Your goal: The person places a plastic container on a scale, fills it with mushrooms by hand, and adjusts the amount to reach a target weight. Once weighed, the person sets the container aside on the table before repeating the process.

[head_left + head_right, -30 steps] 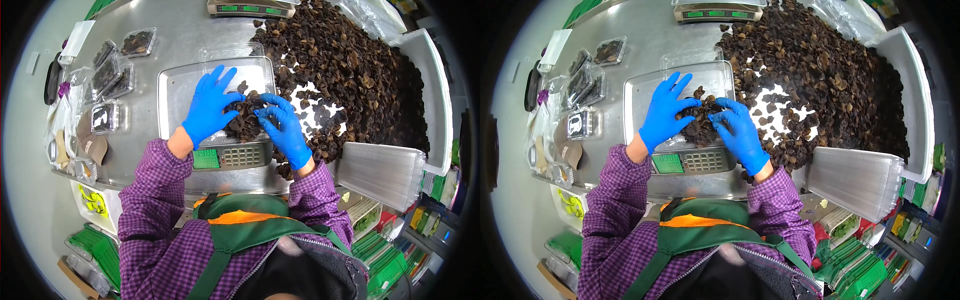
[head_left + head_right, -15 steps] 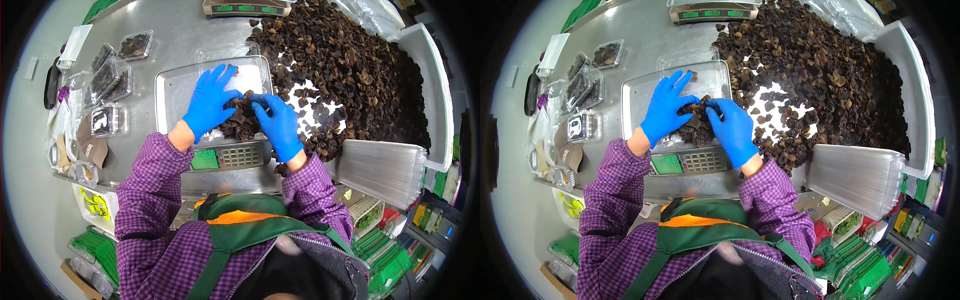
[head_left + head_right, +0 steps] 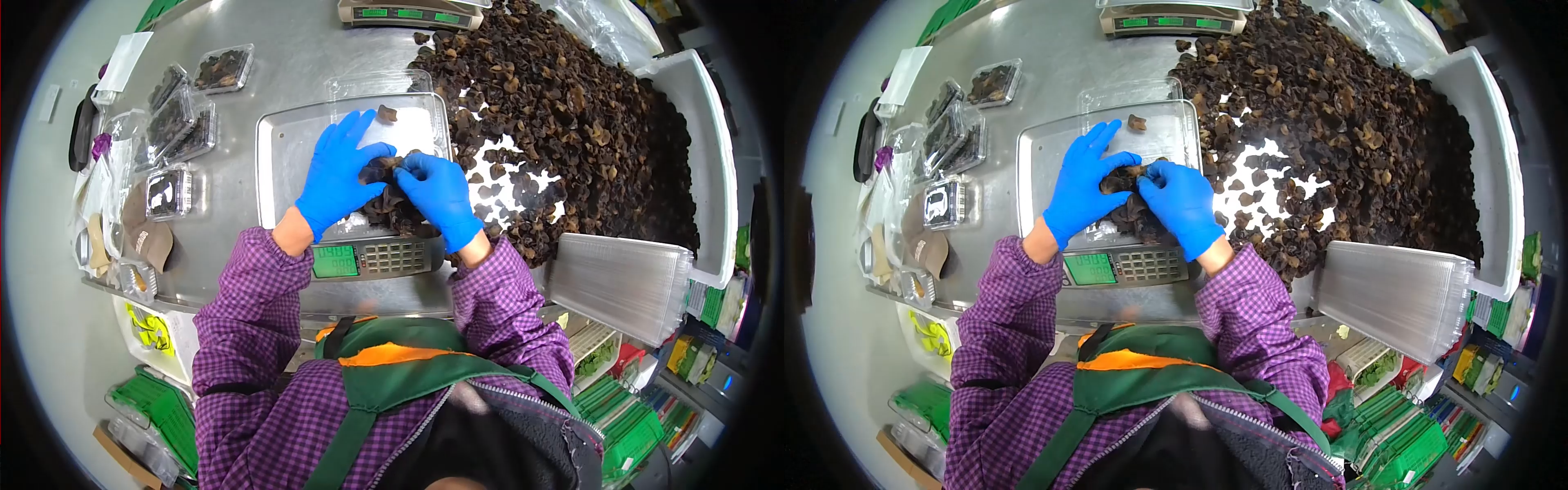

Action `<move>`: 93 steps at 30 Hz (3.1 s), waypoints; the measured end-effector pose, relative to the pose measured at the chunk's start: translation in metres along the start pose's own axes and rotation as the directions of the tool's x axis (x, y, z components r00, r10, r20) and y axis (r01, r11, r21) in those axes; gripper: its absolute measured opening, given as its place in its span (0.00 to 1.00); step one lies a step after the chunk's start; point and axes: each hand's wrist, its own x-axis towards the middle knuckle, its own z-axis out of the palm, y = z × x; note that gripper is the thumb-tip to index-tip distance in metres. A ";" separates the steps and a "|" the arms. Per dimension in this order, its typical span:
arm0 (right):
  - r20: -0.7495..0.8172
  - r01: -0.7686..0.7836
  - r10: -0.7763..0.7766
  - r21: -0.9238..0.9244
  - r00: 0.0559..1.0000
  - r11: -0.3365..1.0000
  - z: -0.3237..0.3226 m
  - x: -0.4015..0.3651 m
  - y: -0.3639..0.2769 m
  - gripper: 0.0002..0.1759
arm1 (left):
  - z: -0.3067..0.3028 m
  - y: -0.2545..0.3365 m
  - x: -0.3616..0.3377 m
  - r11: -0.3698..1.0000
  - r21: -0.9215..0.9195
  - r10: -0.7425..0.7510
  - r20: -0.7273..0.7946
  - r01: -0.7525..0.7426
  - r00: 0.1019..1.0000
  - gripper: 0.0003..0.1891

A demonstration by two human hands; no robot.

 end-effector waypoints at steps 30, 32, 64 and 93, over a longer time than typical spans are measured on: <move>-0.834 0.154 0.518 0.547 0.191 0.823 -0.362 -0.392 0.374 0.10 | -0.004 0.036 -0.011 0.957 0.069 -0.248 -0.313 0.282 0.917 0.15; -0.874 0.176 0.456 0.482 0.168 0.859 -0.421 -0.384 0.432 0.11 | -0.002 0.043 -0.019 0.957 0.066 -0.250 -0.302 0.281 0.920 0.15; 0.383 -0.617 0.486 0.421 0.785 0.665 -0.221 -0.361 0.414 0.14 | -0.015 0.083 -0.122 0.847 -0.146 -0.486 -0.604 0.512 0.632 0.09; -0.188 0.378 -0.383 -0.059 0.905 0.924 -0.036 -0.010 -0.003 0.09 | -0.030 -0.036 0.021 0.953 0.153 -0.287 0.179 0.262 0.941 0.18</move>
